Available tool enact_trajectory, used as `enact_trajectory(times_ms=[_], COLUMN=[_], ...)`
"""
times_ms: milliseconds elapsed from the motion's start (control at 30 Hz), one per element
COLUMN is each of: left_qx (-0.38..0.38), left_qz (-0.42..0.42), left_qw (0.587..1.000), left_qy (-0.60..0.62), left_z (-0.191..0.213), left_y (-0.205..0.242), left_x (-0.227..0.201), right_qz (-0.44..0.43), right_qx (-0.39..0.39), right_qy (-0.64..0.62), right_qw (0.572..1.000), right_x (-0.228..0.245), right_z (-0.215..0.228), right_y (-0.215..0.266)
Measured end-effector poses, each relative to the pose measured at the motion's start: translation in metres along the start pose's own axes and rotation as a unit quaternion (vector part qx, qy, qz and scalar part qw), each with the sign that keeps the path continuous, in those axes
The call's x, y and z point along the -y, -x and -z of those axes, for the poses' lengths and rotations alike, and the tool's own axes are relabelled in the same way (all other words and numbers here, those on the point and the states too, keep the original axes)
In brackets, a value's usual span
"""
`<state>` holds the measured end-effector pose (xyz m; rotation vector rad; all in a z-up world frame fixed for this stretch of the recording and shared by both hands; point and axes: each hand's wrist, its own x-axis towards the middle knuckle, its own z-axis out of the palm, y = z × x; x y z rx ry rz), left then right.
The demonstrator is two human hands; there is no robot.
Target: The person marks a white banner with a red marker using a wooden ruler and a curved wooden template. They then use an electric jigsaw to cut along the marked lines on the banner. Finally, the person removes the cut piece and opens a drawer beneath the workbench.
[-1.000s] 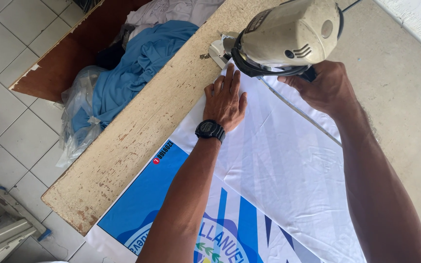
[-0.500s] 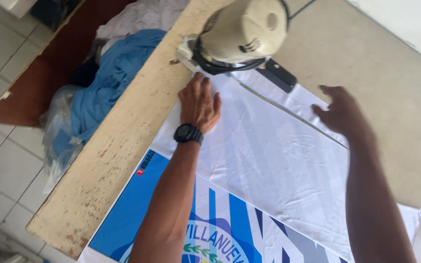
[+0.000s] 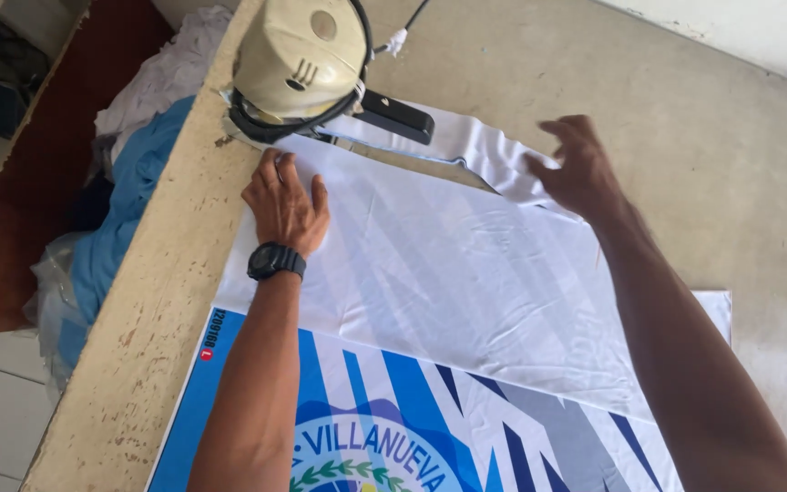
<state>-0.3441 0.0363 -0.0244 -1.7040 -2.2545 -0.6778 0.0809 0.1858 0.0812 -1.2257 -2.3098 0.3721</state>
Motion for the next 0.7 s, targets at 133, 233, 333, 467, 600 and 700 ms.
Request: enact_trajectory(times_ms=[133,233,333,467,600,700], left_qx=[0.049,0.053,0.041,0.009,-0.022,-0.005], left_qz=[0.018,0.026,0.023,0.008,-0.010,-0.031], left_qw=[0.999,0.998,0.999,0.998,0.998,0.995], left_qy=[0.003,0.005,0.009,0.060,0.059,0.090], left_z=[0.009,0.010,0.009,0.009,-0.003,-0.009], left_y=[0.001,-0.001,0.001,0.000,0.005,0.007], left_x=[-0.001,-0.002,-0.002,0.002,0.009,0.020], right_qz=[-0.047,-0.054,-0.032,-0.140,-0.033,-0.043], right_qx=[0.131,0.087,-0.073,-0.126,-0.122,-0.131], right_qy=[0.103,0.153,0.010,-0.085,-0.090,-0.052], right_qw=[0.985,0.983,0.997,0.978,0.988,0.989], right_x=[0.001,-0.037,-0.084,0.001,0.059,0.090], right_z=[-0.036,-0.055,-0.050,0.061,0.190,0.287], right_y=[0.001,0.005,0.000,0.002,0.046,0.098])
